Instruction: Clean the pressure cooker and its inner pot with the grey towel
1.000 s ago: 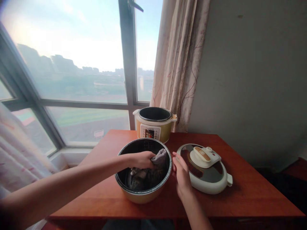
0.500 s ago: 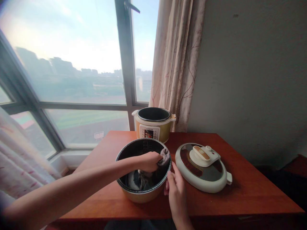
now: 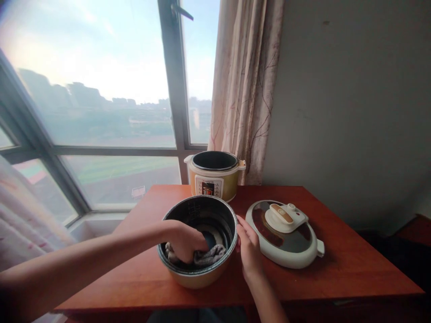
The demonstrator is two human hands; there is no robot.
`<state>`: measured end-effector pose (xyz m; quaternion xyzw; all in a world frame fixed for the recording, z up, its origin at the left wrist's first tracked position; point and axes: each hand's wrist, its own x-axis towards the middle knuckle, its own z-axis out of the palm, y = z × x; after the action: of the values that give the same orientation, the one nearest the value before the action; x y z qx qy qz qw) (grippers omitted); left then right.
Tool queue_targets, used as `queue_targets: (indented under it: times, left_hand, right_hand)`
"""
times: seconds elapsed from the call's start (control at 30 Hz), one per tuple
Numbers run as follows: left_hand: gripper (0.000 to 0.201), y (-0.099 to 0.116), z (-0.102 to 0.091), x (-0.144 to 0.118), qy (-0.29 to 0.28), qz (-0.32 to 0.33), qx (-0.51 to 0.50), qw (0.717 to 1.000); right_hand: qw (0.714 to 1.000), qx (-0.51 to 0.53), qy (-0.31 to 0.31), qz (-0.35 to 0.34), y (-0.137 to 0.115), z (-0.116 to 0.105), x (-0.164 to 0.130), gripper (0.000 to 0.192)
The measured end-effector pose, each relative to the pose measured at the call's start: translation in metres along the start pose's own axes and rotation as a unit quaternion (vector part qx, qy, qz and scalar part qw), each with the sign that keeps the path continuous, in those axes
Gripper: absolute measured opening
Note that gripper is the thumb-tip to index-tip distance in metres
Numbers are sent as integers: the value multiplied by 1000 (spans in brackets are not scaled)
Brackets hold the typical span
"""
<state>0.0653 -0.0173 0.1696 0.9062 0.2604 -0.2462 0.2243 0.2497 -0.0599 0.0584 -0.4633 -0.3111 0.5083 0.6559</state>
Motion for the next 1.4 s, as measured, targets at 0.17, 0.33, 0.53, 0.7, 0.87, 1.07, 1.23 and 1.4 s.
queue_targets:
  times: [0.17, 0.33, 0.53, 0.7, 0.87, 1.07, 1.23, 1.4]
  left_hand:
    - [32, 7, 13, 7, 23, -30, -46, 998]
    - [21, 1, 23, 26, 188, -69, -292, 935]
    - [28, -16, 16, 50, 376, -150, -495, 769]
    - [33, -13, 17, 50, 350, -129, -335, 865]
    - [33, 8, 13, 25, 177, -50, -35, 982]
    - [23, 5, 2, -5, 4, 81, 75, 994]
    - [23, 11, 10, -3, 9, 50, 77, 996]
    - [31, 21, 22, 9, 54, -1, 92, 994]
  right_hand:
    - [999, 4, 0, -36, 5, 3, 3, 46]
    - [998, -31, 2, -63, 12, -2, 9, 50]
    - [996, -48, -12, -69, 17, -8, 14, 50]
    - [989, -106, -8, -102, 9, -7, 10, 58]
    - [986, -126, -43, -95, -5, -8, 12, 70]
    - [988, -127, -57, -62, -20, -10, 38, 79]
    - [990, -113, -81, -37, -23, -8, 51, 75]
    - [986, -134, 35, -90, -14, -14, 33, 77]
